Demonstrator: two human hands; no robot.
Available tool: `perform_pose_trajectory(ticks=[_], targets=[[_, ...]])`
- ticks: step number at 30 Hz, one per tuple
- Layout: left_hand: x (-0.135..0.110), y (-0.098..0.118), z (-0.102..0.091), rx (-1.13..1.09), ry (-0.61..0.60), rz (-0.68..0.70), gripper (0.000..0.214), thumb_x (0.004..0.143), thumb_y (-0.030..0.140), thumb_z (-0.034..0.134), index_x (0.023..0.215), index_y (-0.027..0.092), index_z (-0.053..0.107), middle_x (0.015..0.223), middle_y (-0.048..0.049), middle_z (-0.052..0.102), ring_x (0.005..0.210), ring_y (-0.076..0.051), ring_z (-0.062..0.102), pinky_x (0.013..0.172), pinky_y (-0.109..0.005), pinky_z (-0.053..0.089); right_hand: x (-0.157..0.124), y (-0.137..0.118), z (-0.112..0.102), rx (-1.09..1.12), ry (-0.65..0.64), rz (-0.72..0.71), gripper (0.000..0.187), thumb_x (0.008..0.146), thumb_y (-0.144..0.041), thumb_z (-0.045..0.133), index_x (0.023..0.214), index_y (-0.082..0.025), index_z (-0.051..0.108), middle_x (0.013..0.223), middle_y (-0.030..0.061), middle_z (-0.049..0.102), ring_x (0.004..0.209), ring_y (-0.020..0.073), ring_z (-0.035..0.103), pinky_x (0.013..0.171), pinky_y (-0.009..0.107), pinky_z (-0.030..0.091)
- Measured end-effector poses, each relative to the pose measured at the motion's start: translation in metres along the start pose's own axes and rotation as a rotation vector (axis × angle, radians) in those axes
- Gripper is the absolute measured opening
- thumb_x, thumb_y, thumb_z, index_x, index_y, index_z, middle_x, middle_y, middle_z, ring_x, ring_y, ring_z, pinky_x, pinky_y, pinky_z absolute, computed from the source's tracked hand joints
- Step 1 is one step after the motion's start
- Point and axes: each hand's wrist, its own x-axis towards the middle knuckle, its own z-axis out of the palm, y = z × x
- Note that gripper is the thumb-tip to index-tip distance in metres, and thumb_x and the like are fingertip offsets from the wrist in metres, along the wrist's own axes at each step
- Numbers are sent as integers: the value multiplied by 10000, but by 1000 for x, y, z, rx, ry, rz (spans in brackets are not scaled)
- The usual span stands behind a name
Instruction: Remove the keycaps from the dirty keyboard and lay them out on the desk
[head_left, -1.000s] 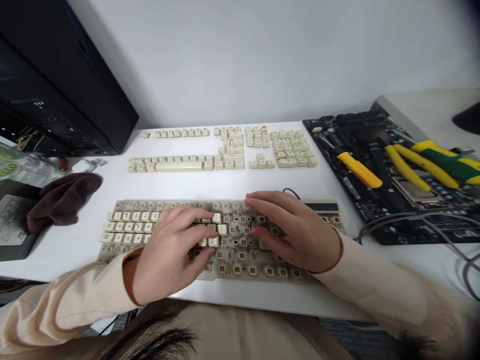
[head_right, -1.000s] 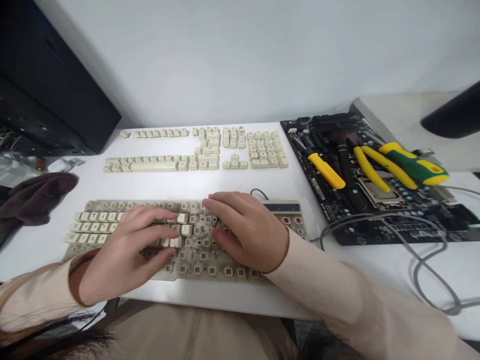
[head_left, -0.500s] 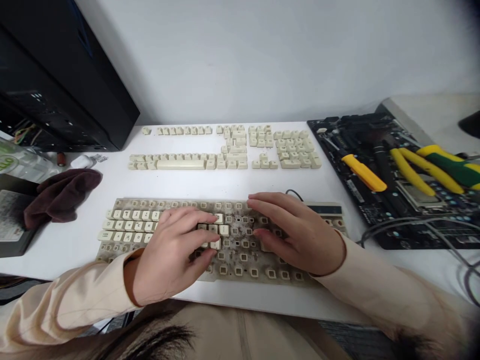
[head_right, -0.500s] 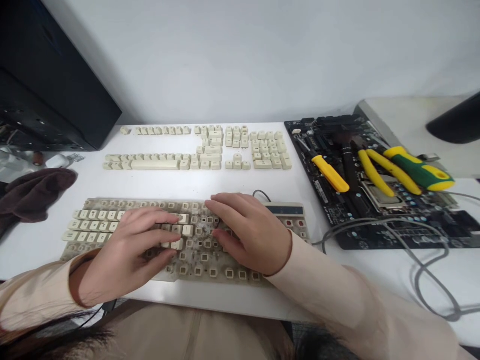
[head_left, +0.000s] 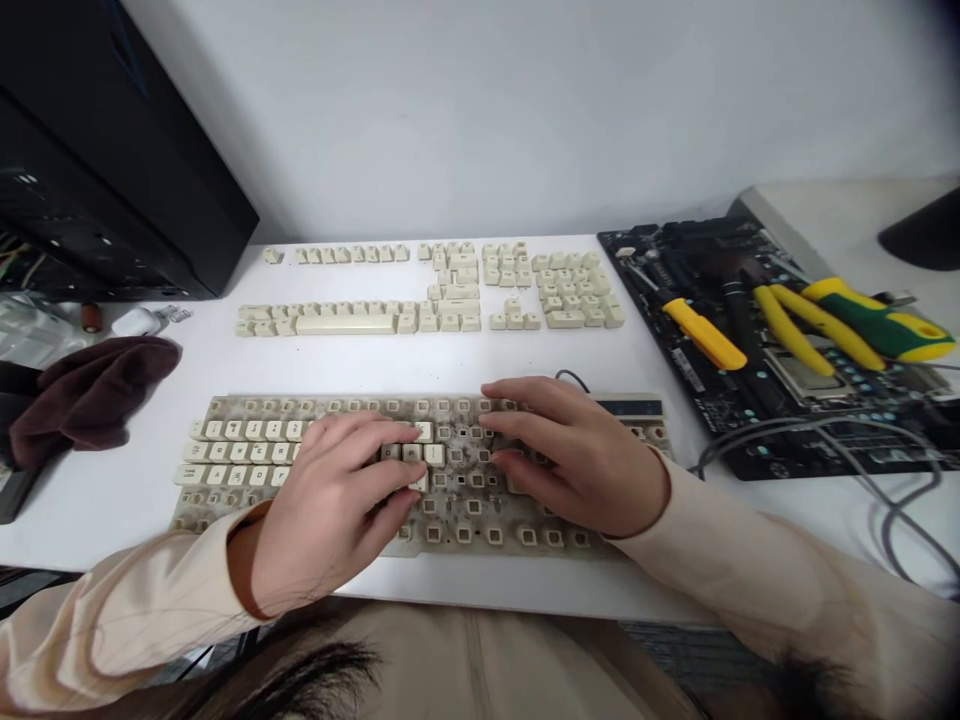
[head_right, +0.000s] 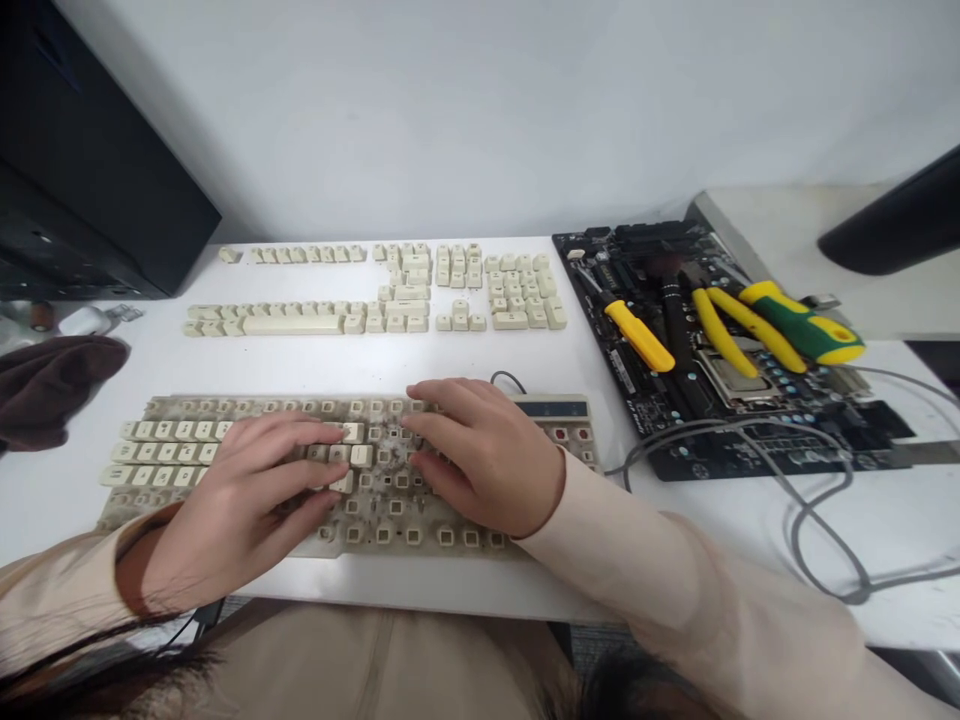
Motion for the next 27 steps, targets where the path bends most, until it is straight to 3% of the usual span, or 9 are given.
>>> perform_pose_trajectory(ticks=[4, 14, 19, 23, 27], targets=[[1, 0, 0, -10, -12, -3, 144, 829, 149, 536, 911, 201, 643, 1083, -64, 622, 1044, -241, 524, 854, -412, 388, 0, 0, -1, 55, -12, -26, 119, 835, -167, 523, 795, -135, 631, 1070, 166, 586, 929, 248, 559, 767, 435, 492], [4, 4, -3, -116, -17, -113, 142, 798, 170, 550, 896, 231, 632, 1029, -34, 642, 1003, -236, 540, 825, -415, 413, -5, -3, 0, 173, -114, -65, 143, 797, -190, 531, 884, -168, 641, 1174, 133, 530, 1047, 267, 498, 834, 471, 447], [7, 1, -19, -163, -43, -121, 153, 806, 187, 551, 922, 251, 629, 1009, -14, 642, 964, -193, 572, 816, -358, 443, -4, -4, 1, 172, -128, -60, 144, 794, -193, 533, 864, -172, 657, 1182, 129, 529, 1068, 269, 489, 856, 468, 436], [35, -17, -49, -79, -20, -104, 139, 823, 258, 549, 925, 234, 640, 864, 3, 672, 819, -163, 606, 748, -308, 462, -4, -3, 1, 176, -118, -53, 144, 797, -189, 523, 832, -170, 662, 1157, 129, 548, 1072, 262, 492, 859, 456, 439], [90, -45, -70, 48, -15, -148, 205, 802, 314, 542, 910, 189, 663, 900, -17, 690, 811, -169, 618, 783, -296, 461, -4, -4, 1, 167, -120, -41, 144, 796, -189, 520, 826, -171, 659, 1154, 127, 552, 1077, 262, 491, 870, 458, 436]])
